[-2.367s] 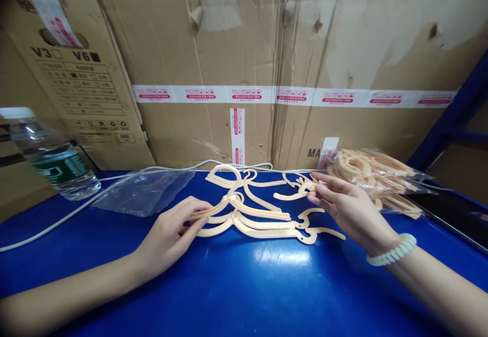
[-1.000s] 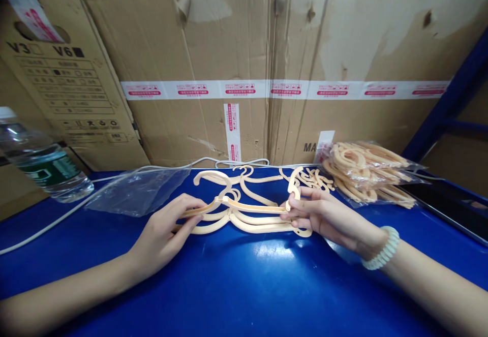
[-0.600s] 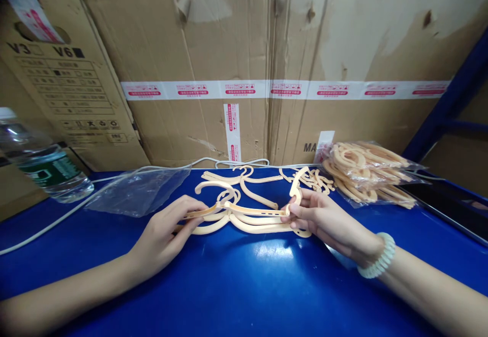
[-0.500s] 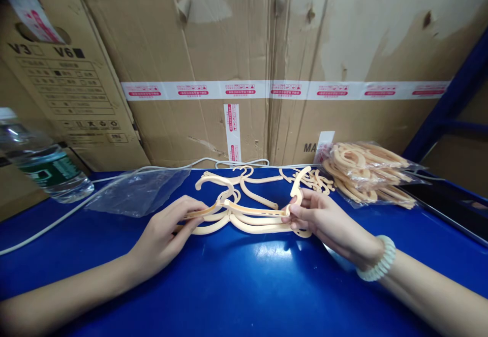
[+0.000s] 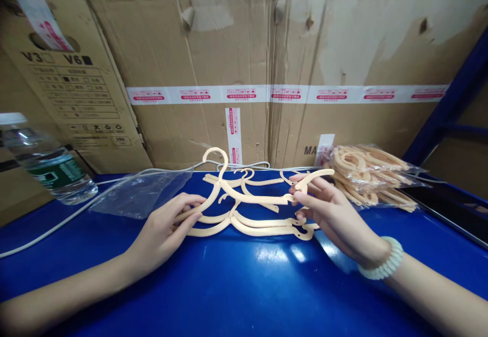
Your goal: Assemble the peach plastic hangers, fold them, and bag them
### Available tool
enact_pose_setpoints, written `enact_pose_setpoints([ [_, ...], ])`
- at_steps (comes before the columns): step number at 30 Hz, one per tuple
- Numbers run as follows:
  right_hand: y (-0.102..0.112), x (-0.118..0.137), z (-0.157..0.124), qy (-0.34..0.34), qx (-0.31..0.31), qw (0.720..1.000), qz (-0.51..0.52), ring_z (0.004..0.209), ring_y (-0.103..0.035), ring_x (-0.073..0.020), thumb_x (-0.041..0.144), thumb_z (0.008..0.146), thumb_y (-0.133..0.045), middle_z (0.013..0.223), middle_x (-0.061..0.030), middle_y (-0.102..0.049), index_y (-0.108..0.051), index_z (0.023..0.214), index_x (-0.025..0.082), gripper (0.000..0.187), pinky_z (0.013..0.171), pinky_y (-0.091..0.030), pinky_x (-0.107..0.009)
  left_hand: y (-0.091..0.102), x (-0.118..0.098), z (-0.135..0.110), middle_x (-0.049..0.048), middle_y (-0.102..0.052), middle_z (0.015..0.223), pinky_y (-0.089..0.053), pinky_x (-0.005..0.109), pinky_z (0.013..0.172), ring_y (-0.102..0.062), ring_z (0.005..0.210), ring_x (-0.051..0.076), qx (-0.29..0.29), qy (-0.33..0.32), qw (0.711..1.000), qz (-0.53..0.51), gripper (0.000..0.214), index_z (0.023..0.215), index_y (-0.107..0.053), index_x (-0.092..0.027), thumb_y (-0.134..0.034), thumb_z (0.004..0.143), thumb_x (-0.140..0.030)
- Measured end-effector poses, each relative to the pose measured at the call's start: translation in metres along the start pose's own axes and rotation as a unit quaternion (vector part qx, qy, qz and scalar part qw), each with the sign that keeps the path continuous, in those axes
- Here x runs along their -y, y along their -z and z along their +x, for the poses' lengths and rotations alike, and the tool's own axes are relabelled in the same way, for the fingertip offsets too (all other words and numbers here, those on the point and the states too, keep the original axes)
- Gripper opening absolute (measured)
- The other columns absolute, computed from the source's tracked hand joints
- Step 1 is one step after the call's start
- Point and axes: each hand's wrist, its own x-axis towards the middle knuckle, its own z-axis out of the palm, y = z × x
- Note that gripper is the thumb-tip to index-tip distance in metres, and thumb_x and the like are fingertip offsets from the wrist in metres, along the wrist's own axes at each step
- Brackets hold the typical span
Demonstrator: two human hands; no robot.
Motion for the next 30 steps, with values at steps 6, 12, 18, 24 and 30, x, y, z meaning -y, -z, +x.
enact_pose_setpoints([
  [6, 0.036, 0.023, 0.014, 0.02, 0.04, 0.998, -0.039, 0.066, -0.052, -0.0128, 0.035, 0.075, -0.079, 0.073, 0.0, -0.059, -0.071, 0.079, 0.022, 0.016, 0.058, -0.045, -0.024, 0.024, -0.006, 0.017, 0.0056, -0.061, 0.097, -0.051, 0.03, 0.078, -0.061, 0.089, 0.019, 0.024, -0.06, 0.993, 0.096, 0.017, 0.104, -0.061, -0.019, -0.046, 0.097, -0.018],
  [12, 0.063, 0.045, 0.018, 0.03, 0.212, 0.914, -0.345, 0.068, -0.056, -0.0133, 0.035, 0.083, -0.07, 0.079, -0.0021, -0.065, -0.071, 0.081, 0.02, 0.015, 0.063, -0.044, -0.025, 0.029, -0.007, -0.002, 0.0052, -0.06, 0.094, -0.048, 0.03, 0.074, -0.059, 0.084, 0.019, 0.116, -0.063, 0.986, 0.098, 0.018, 0.101, -0.06, -0.02, -0.044, 0.096, -0.015],
  [18, 0.049, 0.04, 0.011, 0.072, 0.262, 0.835, -0.479, 0.081, -0.065, -0.0205, 0.041, 0.084, -0.068, 0.089, -0.0052, -0.072, -0.071, 0.09, 0.021, 0.021, 0.07, -0.05, -0.029, 0.023, -0.004, -0.028, 0.0062, -0.063, 0.101, -0.044, 0.039, 0.087, -0.057, 0.094, 0.023, 0.122, -0.06, 0.983, 0.125, 0.016, 0.101, -0.056, -0.021, -0.051, 0.088, -0.013],
  [24, 0.016, 0.026, -0.006, 0.069, 0.336, 0.785, -0.515, 0.076, -0.061, -0.0183, 0.039, 0.079, -0.074, 0.083, -0.0027, -0.066, -0.067, 0.081, 0.02, 0.02, 0.069, -0.048, -0.029, 0.021, -0.007, -0.027, 0.0037, -0.063, 0.087, -0.045, 0.036, 0.079, -0.056, 0.079, 0.019, 0.13, -0.096, 0.978, 0.128, 0.011, 0.091, -0.057, -0.021, -0.05, 0.09, -0.013],
  [30, 0.016, 0.017, -0.004, 0.108, 0.3, 0.75, -0.579, 0.069, -0.058, -0.0171, 0.023, 0.087, -0.058, 0.08, -0.0026, -0.066, -0.062, 0.074, 0.021, 0.014, 0.064, -0.044, -0.029, 0.018, 0.0, -0.028, 0.0044, -0.067, 0.094, -0.049, 0.032, 0.078, -0.062, 0.085, 0.019, 0.1, -0.109, 0.98, 0.131, 0.016, 0.096, -0.062, -0.021, -0.049, 0.094, -0.011],
])
